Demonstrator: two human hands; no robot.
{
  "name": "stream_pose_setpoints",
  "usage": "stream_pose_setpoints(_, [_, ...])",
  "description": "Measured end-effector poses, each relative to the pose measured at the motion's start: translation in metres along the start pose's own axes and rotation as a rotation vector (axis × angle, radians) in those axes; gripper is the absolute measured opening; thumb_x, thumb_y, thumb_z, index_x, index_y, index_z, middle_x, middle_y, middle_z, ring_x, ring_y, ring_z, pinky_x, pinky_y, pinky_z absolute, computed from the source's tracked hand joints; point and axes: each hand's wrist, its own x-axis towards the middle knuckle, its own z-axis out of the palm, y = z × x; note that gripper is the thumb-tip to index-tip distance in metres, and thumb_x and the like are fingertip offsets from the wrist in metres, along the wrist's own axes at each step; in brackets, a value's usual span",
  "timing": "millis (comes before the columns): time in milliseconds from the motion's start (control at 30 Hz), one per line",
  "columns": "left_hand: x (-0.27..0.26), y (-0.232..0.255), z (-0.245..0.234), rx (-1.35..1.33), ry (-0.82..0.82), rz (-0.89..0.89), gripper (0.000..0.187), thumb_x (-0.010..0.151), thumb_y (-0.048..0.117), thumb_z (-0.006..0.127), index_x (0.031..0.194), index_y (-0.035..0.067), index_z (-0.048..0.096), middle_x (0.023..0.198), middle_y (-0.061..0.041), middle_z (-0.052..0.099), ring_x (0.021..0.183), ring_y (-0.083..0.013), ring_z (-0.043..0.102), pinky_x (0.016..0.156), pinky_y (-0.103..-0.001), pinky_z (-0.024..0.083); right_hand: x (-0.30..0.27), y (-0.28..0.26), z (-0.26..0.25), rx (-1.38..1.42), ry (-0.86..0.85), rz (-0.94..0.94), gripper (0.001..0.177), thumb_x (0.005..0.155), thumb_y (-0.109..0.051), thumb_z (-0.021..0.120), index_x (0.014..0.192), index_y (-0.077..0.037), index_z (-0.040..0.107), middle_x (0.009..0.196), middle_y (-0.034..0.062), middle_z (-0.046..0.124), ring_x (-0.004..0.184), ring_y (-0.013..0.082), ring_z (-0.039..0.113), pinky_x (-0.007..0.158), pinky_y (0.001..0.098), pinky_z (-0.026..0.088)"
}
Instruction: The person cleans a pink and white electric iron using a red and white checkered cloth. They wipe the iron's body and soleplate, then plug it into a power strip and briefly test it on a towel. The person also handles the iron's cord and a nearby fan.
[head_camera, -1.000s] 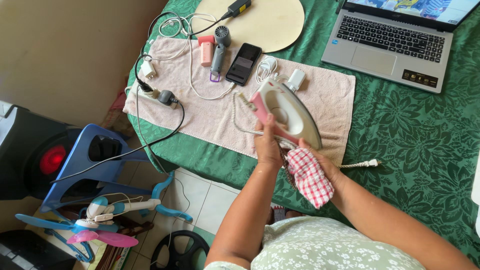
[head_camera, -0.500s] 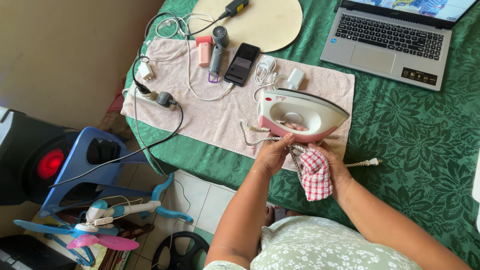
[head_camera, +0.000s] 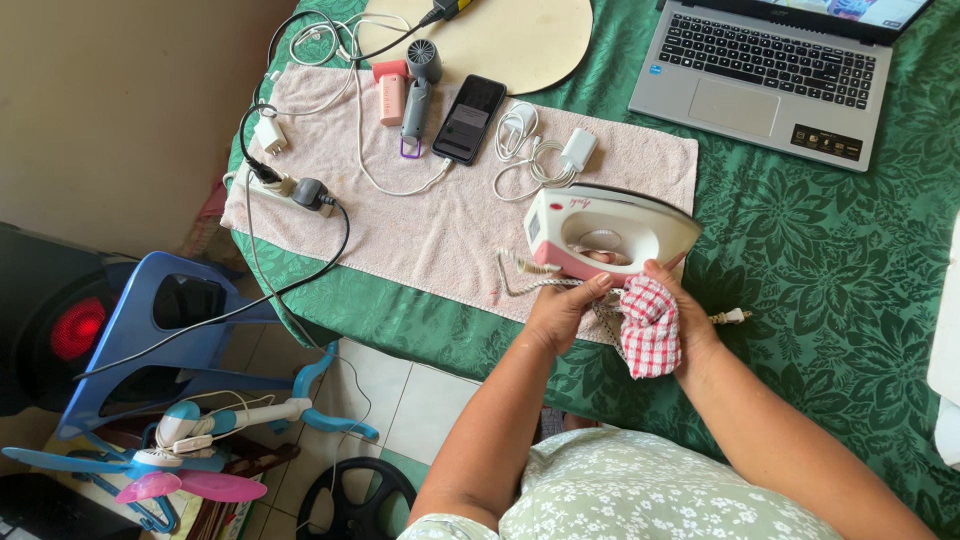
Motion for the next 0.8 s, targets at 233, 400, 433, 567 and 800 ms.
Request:
stream_pose_setpoints(233, [-0.001, -0.018, 0.013, -0.139, 0.013, -0.018, 0.051, 0.092, 0.023, 0.079, 0.136, 0.003, 0.061, 0.112, -0.007, 0.069, 0.091, -0.0164, 0.062, 0.084, -0.035, 0.051, -0.013, -0.021, 0.010, 0.011, -0.090, -0.055, 0.049, 0.085, -0.044, 0.074, 0.116, -0.008, 0.065, 0.091, 0.0037, 0.070, 0.073, 0.0129, 0.067, 0.068, 0.0293, 0.057])
stream_pose_setpoints(400, [-0.012, -0.031, 0.009, -0.004, 0.123, -0.094, 0.061, 0.099, 0.048, 0.065, 0.128, -0.006, 0.065, 0.106, -0.011, 0.074, 0.084, -0.0191, 0.065, 0.078, -0.035, 0.050, -0.016, -0.032, 0.023, -0.061, -0.098, -0.169, 0.044, 0.089, -0.036, 0.077, 0.117, -0.006, 0.063, 0.091, 0.0050, 0.067, 0.072, 0.0170, 0.066, 0.067, 0.0323, 0.057])
stream_pose_setpoints(433, [-0.018, -0.032, 0.007, 0.017, 0.127, -0.082, 0.066, 0.101, 0.051, 0.062, 0.132, -0.007, 0.064, 0.108, -0.014, 0.072, 0.089, -0.0210, 0.065, 0.083, -0.036, 0.049, -0.015, -0.033, 0.028, -0.054, -0.112, -0.175, 0.043, 0.087, -0.034, 0.077, 0.117, -0.007, 0.063, 0.091, 0.0047, 0.068, 0.073, 0.0166, 0.067, 0.068, 0.0329, 0.058])
stream_pose_setpoints(567, [-0.047, -0.029, 0.005, 0.265, 0.149, 0.192, 0.080, 0.103, 0.054, 0.055, 0.154, -0.002, 0.030, 0.142, -0.020, 0.054, 0.128, -0.0277, 0.053, 0.111, -0.040, 0.038, -0.005, -0.036, 0.051, -0.097, -0.179, -0.267, 0.039, 0.087, -0.028, 0.075, 0.118, -0.006, 0.064, 0.095, 0.0033, 0.071, 0.078, 0.0134, 0.070, 0.072, 0.0313, 0.059])
stream_pose_setpoints(800, [-0.115, 0.020, 0.015, 1.298, 0.052, 0.194, 0.084, 0.087, 0.028, 0.080, 0.154, 0.001, 0.036, 0.154, -0.040, 0.030, 0.134, -0.0544, 0.033, 0.108, -0.049, 0.036, 0.033, -0.025, 0.089, -0.202, -0.301, -0.411, 0.030, 0.092, -0.017, 0.076, 0.111, -0.001, 0.060, 0.096, 0.0059, 0.070, 0.079, 0.0122, 0.068, 0.071, 0.0275, 0.058])
